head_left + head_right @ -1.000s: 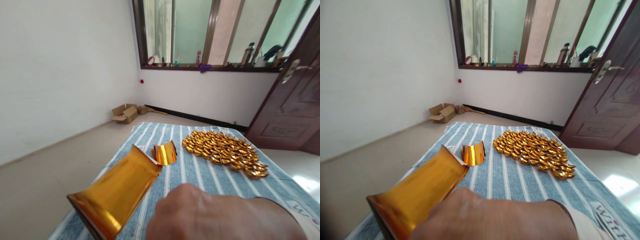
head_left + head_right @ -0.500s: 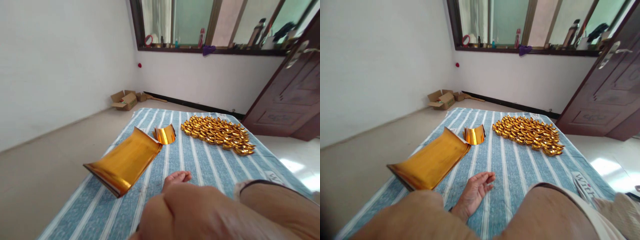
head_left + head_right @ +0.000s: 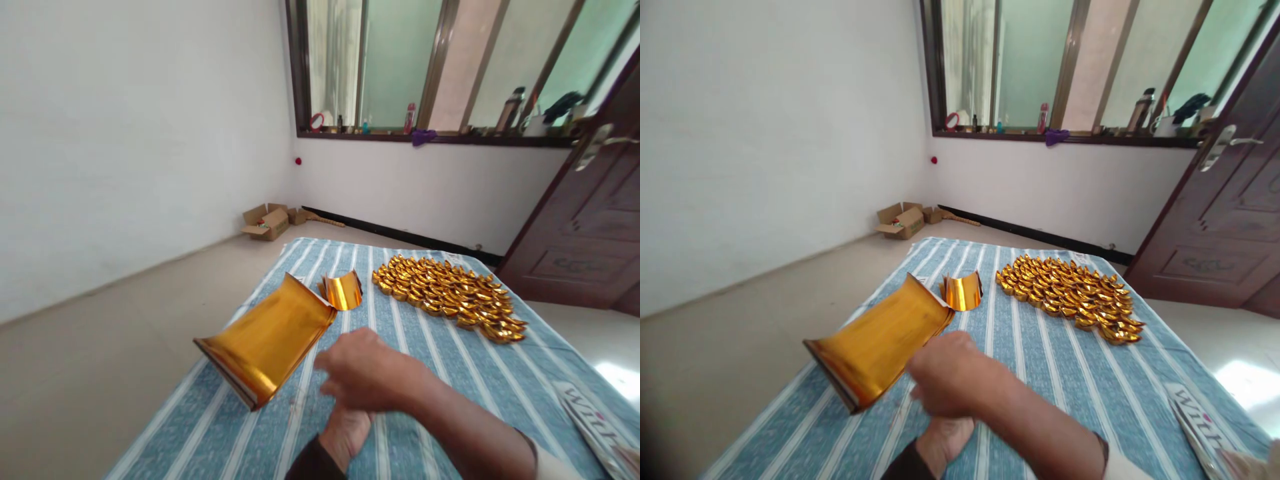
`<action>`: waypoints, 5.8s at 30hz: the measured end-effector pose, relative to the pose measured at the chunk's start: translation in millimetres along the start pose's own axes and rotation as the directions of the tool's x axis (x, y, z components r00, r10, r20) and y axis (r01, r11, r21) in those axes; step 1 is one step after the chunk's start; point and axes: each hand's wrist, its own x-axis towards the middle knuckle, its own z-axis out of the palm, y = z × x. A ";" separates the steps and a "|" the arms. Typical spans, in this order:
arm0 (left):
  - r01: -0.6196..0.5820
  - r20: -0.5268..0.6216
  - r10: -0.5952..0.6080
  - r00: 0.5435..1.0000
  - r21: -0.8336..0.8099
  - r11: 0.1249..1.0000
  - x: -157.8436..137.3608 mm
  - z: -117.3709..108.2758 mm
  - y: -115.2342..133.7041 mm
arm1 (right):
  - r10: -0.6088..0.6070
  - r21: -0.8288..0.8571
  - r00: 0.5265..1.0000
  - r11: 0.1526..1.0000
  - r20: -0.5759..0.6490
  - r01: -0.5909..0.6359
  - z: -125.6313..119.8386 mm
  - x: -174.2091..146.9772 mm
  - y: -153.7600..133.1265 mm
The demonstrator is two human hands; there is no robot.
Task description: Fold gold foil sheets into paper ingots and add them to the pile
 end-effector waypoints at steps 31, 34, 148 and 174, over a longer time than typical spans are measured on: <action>0.309 0.049 -0.355 0.934 -0.609 0.731 4.8 -6.6 -9.2 | 0.572 0.223 0.706 0.818 -0.417 -0.531 -9.0 -29.5 155.0; 0.364 0.016 -0.367 0.930 -0.166 0.916 6.0 -17.8 -4.4 | 0.592 0.202 0.707 0.802 -0.387 -0.562 -6.6 -70.4 163.2; -0.763 0.438 0.654 0.617 0.537 0.361 2.3 -32.0 -20.6 | -0.241 -0.419 0.949 0.897 -0.204 0.137 -22.4 -151.6 179.7; -0.621 0.208 0.714 0.668 0.685 0.382 3.0 -23.3 -23.4 | -0.124 -0.300 0.845 0.953 -0.521 -0.045 -5.5 -131.9 182.6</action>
